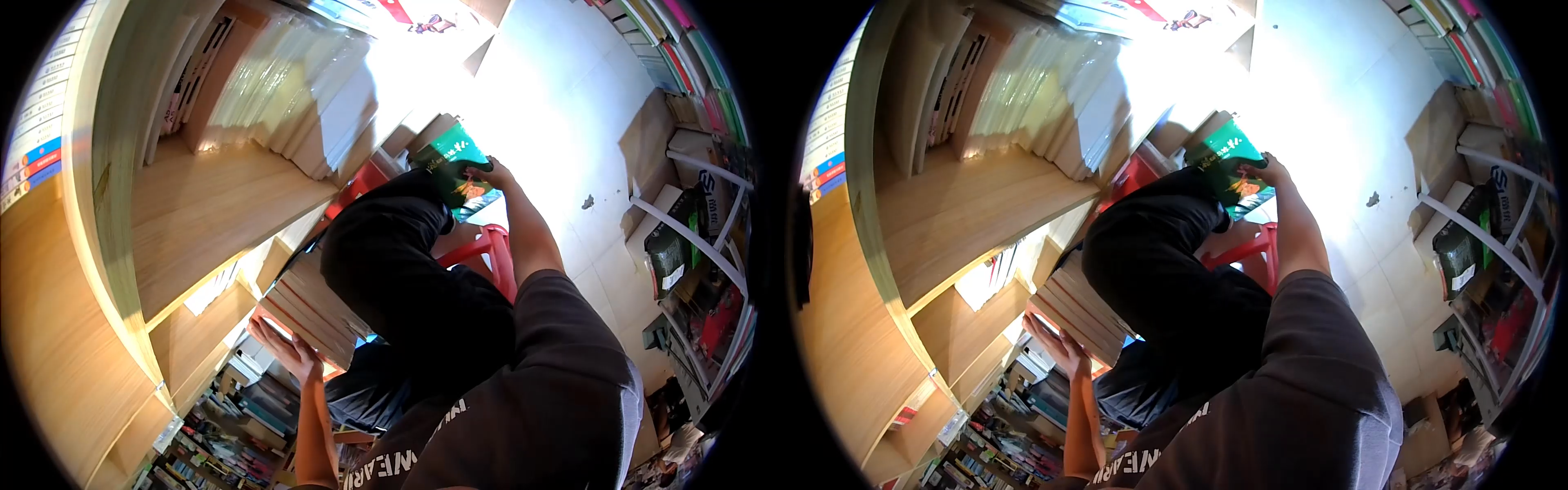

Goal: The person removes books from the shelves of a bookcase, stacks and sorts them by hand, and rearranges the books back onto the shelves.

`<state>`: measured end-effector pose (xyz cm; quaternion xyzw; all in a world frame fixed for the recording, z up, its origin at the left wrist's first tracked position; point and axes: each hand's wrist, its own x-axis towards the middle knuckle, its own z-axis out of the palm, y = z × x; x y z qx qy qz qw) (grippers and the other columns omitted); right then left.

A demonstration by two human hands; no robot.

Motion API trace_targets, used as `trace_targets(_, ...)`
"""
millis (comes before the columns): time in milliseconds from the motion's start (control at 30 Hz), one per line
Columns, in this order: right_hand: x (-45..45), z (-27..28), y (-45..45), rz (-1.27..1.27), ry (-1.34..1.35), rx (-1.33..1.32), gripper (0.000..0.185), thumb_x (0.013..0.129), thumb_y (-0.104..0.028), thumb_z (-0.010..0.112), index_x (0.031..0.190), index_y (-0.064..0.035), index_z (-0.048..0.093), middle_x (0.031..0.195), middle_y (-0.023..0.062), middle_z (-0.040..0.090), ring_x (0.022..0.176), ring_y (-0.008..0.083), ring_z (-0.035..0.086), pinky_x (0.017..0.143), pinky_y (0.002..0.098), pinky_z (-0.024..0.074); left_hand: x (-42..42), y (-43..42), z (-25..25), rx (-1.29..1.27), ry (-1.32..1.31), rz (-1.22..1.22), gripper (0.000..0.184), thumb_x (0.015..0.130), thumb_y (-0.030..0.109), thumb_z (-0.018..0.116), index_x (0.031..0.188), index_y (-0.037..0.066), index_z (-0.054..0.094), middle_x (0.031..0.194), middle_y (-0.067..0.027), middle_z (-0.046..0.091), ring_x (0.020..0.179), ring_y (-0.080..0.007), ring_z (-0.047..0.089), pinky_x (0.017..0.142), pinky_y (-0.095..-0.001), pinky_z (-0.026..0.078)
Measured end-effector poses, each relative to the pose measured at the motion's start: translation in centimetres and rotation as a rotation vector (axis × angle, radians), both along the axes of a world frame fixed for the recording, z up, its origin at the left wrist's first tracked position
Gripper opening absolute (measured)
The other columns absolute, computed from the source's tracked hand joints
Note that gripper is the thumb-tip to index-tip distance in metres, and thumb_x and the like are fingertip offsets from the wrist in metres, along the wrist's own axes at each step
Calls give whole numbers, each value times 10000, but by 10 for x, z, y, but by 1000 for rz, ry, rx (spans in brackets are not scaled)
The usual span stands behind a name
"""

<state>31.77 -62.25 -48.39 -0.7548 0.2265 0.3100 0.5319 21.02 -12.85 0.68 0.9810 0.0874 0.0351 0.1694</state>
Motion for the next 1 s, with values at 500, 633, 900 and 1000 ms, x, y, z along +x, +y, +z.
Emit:
trace_targets(500, 1, 32, 6, -215, 23, 281, 876, 705, -381, 927, 1315, 69, 487, 1083, 154, 723, 975, 218, 697, 897, 339, 551, -1, 5, -1, 116, 46, -13, 892, 976, 709, 288, 1612, 93, 174, 1663, -232, 115, 1541, -434, 40, 1220, -574, 48)
trace_targets(633, 7, 64, 5, -308, -5, 513, 723, 790, -263, 880, 1300, 68, 489, 1048, 135, 727, 924, 217, 706, 874, 327, 565, 0, 8, -4, 112, 40, -4, 899, 974, 712, 286, 1610, 86, 176, 1661, -235, 119, 1540, -434, 43, 1221, -574, 46)
trace_targets(900, 26, 147, 17, 99, 460, -456, 967, 786, -664, 748, 1379, 46, 467, 1312, 191, 619, 1240, 304, 600, 1021, 434, 481, -3, 13, -2, 103, 34, -33, 862, 998, 641, 339, 1598, 43, 184, 1652, -251, 138, 1536, -444, 61, 1219, -563, 63)
trace_targets(1000, 6, 149, 29, 108, 358, -753, 1091, 746, -797, 650, 1420, 36, 448, 1425, 225, 525, 1346, 348, 501, 1095, 457, 400, -1, 13, -2, 86, -1, -65, 852, 1004, 601, 374, 1584, 2, 197, 1644, -258, 160, 1529, -452, 84, 1221, -556, 68)
